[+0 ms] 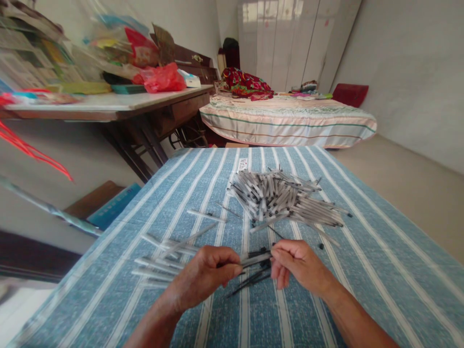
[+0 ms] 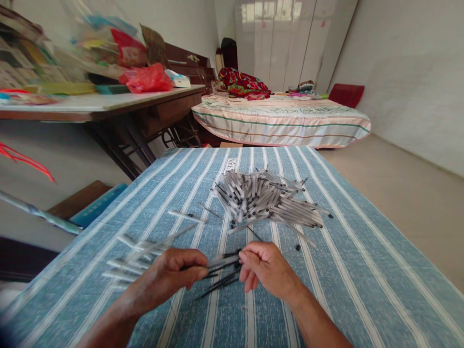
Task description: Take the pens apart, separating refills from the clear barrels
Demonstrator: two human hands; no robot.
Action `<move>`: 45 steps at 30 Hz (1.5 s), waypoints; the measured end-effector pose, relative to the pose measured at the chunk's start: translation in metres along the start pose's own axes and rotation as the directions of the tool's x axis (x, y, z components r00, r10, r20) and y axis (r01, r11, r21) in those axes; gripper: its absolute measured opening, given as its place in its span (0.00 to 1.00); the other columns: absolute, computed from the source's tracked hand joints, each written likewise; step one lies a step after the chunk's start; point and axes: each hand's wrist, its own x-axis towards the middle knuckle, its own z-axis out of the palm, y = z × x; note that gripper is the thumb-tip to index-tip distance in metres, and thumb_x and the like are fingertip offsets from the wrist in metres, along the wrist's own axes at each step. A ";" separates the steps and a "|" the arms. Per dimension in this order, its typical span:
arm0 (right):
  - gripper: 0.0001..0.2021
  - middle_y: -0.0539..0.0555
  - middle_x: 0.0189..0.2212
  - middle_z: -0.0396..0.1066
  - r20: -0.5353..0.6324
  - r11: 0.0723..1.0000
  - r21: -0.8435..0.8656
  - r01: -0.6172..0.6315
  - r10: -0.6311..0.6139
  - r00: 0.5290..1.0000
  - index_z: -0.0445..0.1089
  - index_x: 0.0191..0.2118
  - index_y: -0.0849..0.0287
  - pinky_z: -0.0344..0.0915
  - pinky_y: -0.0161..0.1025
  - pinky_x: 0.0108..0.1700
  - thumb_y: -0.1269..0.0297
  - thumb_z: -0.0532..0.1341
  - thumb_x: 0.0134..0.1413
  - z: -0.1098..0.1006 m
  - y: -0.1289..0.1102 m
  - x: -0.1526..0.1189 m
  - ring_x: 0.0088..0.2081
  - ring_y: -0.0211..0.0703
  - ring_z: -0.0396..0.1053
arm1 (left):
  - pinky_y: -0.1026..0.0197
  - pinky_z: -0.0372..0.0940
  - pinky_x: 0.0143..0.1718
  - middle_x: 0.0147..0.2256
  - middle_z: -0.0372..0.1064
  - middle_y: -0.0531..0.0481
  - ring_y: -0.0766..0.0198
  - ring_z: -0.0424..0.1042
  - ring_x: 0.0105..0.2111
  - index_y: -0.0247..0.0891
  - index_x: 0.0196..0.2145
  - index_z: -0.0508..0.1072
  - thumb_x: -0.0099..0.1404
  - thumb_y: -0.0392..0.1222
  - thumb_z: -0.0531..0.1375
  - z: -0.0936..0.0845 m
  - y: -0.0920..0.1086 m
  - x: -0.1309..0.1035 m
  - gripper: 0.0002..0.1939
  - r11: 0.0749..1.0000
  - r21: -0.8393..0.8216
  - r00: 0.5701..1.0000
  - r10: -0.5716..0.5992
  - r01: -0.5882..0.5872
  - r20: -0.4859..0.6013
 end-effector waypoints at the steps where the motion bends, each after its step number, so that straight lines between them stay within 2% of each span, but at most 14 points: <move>1: 0.17 0.51 0.20 0.70 0.017 1.000 0.020 0.012 -0.012 1.000 0.63 0.29 0.63 0.63 0.30 0.19 0.50 0.57 0.51 0.000 -0.001 0.000 0.18 0.35 0.69 | 0.68 0.50 0.21 0.19 0.57 0.56 0.71 0.55 0.20 0.32 0.26 0.71 0.56 0.46 0.56 0.000 0.000 0.000 0.13 1.000 -0.001 1.000 -0.006 0.006 -0.001; 4: 0.18 0.51 0.23 0.71 0.023 0.997 0.071 -0.004 0.002 1.000 0.62 0.36 0.62 0.64 0.30 0.20 0.51 0.61 0.47 0.000 -0.001 0.001 0.20 0.37 0.70 | 0.68 0.50 0.21 0.18 0.57 0.56 0.71 0.55 0.20 0.32 0.26 0.71 0.55 0.46 0.56 0.000 0.002 0.001 0.13 1.000 -0.021 1.000 -0.024 0.024 -0.009; 9: 0.20 0.50 0.17 0.69 -0.025 0.999 0.030 -0.036 0.037 0.999 0.61 0.27 0.62 0.61 0.29 0.16 0.47 0.53 0.53 0.001 -0.001 0.001 0.14 0.34 0.66 | 0.68 0.51 0.21 0.18 0.58 0.56 0.71 0.56 0.20 0.32 0.25 0.71 0.55 0.46 0.56 0.000 0.002 0.001 0.13 0.999 -0.033 1.000 -0.020 0.020 -0.005; 13: 0.19 0.51 0.24 0.71 0.021 0.995 0.094 -0.019 0.017 1.000 0.62 0.38 0.61 0.65 0.30 0.19 0.52 0.62 0.47 0.001 0.000 0.001 0.21 0.37 0.70 | 0.68 0.51 0.21 0.18 0.58 0.56 0.70 0.56 0.20 0.32 0.25 0.72 0.55 0.46 0.56 0.000 0.001 0.001 0.13 0.999 -0.028 1.000 -0.016 0.015 -0.017; 18: 0.19 0.51 0.18 0.69 -0.002 0.996 0.067 -0.051 0.051 0.999 0.61 0.28 0.62 0.62 0.29 0.16 0.49 0.54 0.53 0.000 0.001 0.001 0.15 0.35 0.67 | 0.68 0.51 0.21 0.18 0.58 0.56 0.70 0.56 0.20 0.32 0.26 0.72 0.56 0.46 0.56 0.001 0.000 0.001 0.13 0.999 -0.028 1.000 -0.019 0.019 -0.014; 22: 0.20 0.50 0.23 0.71 0.026 0.992 0.114 -0.043 0.041 0.999 0.60 0.38 0.60 0.64 0.30 0.17 0.52 0.62 0.46 0.000 -0.003 0.000 0.20 0.38 0.70 | 0.68 0.51 0.21 0.18 0.58 0.56 0.70 0.56 0.20 0.32 0.26 0.72 0.56 0.46 0.56 0.001 0.000 0.001 0.13 0.999 -0.038 0.999 -0.025 0.024 -0.022; 25: 0.19 0.50 0.17 0.69 -0.028 0.993 0.072 -0.090 0.092 0.995 0.61 0.30 0.62 0.59 0.27 0.13 0.47 0.55 0.51 0.001 -0.002 0.001 0.13 0.34 0.66 | 0.68 0.52 0.21 0.18 0.59 0.56 0.70 0.57 0.20 0.32 0.26 0.72 0.55 0.46 0.57 0.001 -0.001 0.002 0.13 0.999 -0.039 0.999 -0.020 0.019 -0.031; 27: 0.19 0.50 0.17 0.69 -0.038 0.995 0.072 -0.072 0.075 0.996 0.60 0.27 0.62 0.60 0.27 0.14 0.47 0.55 0.51 0.000 -0.001 0.001 0.13 0.34 0.65 | 0.68 0.52 0.22 0.18 0.59 0.56 0.70 0.57 0.20 0.33 0.26 0.72 0.55 0.46 0.57 0.001 -0.001 0.002 0.13 0.999 -0.045 1.000 -0.012 0.011 -0.024; 31: 0.20 0.50 0.23 0.71 0.011 0.990 0.134 -0.055 0.054 0.999 0.60 0.40 0.60 0.64 0.30 0.17 0.53 0.63 0.45 -0.001 -0.001 0.000 0.19 0.38 0.70 | 0.68 0.52 0.22 0.18 0.59 0.56 0.70 0.57 0.20 0.32 0.26 0.72 0.55 0.47 0.56 0.000 -0.001 0.003 0.13 0.999 -0.037 0.999 -0.025 0.025 -0.021; 35: 0.19 0.50 0.17 0.69 -0.044 0.993 0.091 -0.077 0.081 0.996 0.61 0.28 0.62 0.61 0.28 0.14 0.48 0.56 0.51 0.000 -0.001 0.001 0.13 0.34 0.65 | 0.68 0.51 0.21 0.18 0.59 0.56 0.70 0.56 0.20 0.32 0.26 0.72 0.55 0.47 0.56 0.000 -0.001 0.003 0.13 0.999 -0.036 1.000 -0.022 0.021 -0.015; 38: 0.18 0.49 0.22 0.71 -0.003 0.991 0.118 -0.059 0.060 0.998 0.61 0.36 0.61 0.64 0.30 0.16 0.52 0.62 0.45 0.000 -0.002 0.001 0.18 0.37 0.69 | 0.68 0.50 0.21 0.17 0.59 0.56 0.71 0.56 0.19 0.33 0.25 0.72 0.55 0.47 0.56 0.000 0.001 0.003 0.14 0.999 -0.032 1.000 -0.028 0.028 -0.010; 40: 0.21 0.49 0.22 0.71 0.005 0.988 0.130 -0.081 0.081 0.997 0.60 0.40 0.60 0.63 0.30 0.15 0.52 0.63 0.45 0.001 -0.002 0.001 0.18 0.38 0.69 | 0.68 0.50 0.20 0.17 0.58 0.56 0.71 0.55 0.19 0.33 0.25 0.72 0.55 0.48 0.56 0.000 0.001 0.003 0.14 0.999 -0.029 0.999 -0.034 0.033 -0.018; 43: 0.19 0.50 0.17 0.69 -0.041 0.989 0.108 -0.103 0.108 0.993 0.61 0.30 0.62 0.60 0.28 0.13 0.47 0.56 0.50 0.001 -0.001 0.001 0.13 0.35 0.66 | 0.68 0.50 0.21 0.17 0.58 0.56 0.71 0.55 0.19 0.32 0.25 0.72 0.55 0.47 0.56 0.000 0.000 0.004 0.13 0.999 -0.032 0.999 -0.028 0.028 -0.024; 45: 0.17 0.50 0.18 0.69 -0.045 0.990 0.116 -0.077 0.083 0.996 0.60 0.29 0.62 0.61 0.28 0.14 0.50 0.58 0.49 0.001 -0.003 0.000 0.14 0.35 0.66 | 0.68 0.51 0.22 0.18 0.58 0.56 0.71 0.56 0.20 0.32 0.25 0.72 0.55 0.46 0.56 -0.001 -0.001 0.004 0.13 0.999 -0.034 1.000 -0.015 0.014 -0.025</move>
